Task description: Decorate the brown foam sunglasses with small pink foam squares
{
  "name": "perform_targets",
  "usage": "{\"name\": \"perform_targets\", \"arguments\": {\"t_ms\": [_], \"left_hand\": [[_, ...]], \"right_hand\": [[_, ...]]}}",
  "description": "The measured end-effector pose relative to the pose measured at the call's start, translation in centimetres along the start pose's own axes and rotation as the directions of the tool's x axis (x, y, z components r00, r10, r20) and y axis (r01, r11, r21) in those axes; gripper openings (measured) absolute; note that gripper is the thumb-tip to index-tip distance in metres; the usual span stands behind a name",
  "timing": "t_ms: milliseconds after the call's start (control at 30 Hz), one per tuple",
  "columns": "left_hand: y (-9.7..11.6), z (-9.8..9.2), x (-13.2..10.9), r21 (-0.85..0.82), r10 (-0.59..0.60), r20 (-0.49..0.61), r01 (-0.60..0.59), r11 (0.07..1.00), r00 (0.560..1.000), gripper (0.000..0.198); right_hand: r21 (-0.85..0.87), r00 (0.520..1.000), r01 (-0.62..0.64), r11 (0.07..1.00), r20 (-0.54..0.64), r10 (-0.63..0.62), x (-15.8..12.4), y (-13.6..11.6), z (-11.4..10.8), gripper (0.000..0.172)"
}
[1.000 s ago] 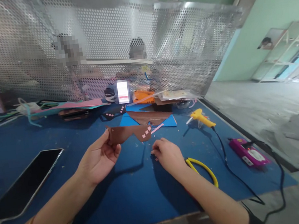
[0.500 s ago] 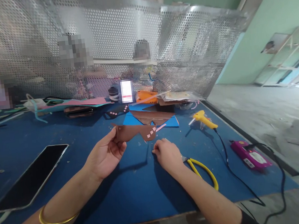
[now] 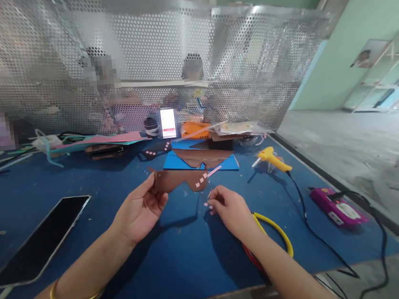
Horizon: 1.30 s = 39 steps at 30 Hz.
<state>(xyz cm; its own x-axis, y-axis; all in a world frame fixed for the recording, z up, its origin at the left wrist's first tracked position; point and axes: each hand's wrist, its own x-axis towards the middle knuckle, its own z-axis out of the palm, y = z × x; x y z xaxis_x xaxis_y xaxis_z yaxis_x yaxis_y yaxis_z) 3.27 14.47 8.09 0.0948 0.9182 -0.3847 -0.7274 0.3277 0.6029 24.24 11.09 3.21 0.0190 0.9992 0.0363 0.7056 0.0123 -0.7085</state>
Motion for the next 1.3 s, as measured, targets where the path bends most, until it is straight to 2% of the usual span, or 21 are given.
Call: {"name": "perform_targets", "arguments": {"t_ms": [267, 533, 700, 833, 933, 1033, 1167, 1300], "left_hand": [[0.1, 0.3, -0.2, 0.005, -0.011, -0.003, 0.011, 1.000, 1.000, 0.015], [0.1, 0.0, 0.0, -0.001, 0.002, 0.008, -0.002, 1.000, 1.000, 0.014], [0.0, -0.2, 0.2, -0.011, -0.003, 0.013, 0.003, 1.000, 1.000, 0.013], [-0.1, -0.3, 0.4, -0.005, -0.005, 0.008, 0.005, 1.000, 1.000, 0.014], [-0.2, -0.4, 0.4, -0.013, -0.005, 0.013, 0.005, 1.000, 1.000, 0.013], [-0.3, -0.5, 0.5, -0.015, -0.015, 0.021, 0.015, 1.000, 1.000, 0.012], [-0.7, -0.5, 0.4, 0.003, -0.034, 0.035, 0.034, 0.999, 0.999, 0.012], [-1.3, -0.4, 0.3, 0.035, -0.047, 0.024, 0.046, 0.998, 0.999, 0.014]], "right_hand": [[-0.289, 0.999, -0.049, 0.956, -0.002, 0.050, 1.0, -1.0, 0.9, 0.010], [-0.330, 0.999, -0.038, 0.943, 0.002, 0.041, 0.8, -1.0, 1.0, 0.012], [-0.224, 0.998, -0.043, 0.974, -0.044, 0.034, 0.7, -0.3, 1.5, 0.011], [-0.034, 0.997, -0.070, 0.997, -0.044, 0.068, 0.7, 0.3, 1.3, 0.009], [0.109, 0.998, -0.039, 0.993, -0.046, 0.044, 0.0, 0.6, 0.9, 0.010], [0.213, 0.994, -0.005, 0.977, -0.106, 0.028, -1.4, 0.3, 0.6, 0.013], [0.388, 0.977, 0.054, 0.920, -0.212, 0.032, -3.4, -2.0, 0.7, 0.016], [0.311, 0.956, 0.194, 0.930, -0.274, -0.108, -3.6, -5.7, 0.5, 0.010]]}}
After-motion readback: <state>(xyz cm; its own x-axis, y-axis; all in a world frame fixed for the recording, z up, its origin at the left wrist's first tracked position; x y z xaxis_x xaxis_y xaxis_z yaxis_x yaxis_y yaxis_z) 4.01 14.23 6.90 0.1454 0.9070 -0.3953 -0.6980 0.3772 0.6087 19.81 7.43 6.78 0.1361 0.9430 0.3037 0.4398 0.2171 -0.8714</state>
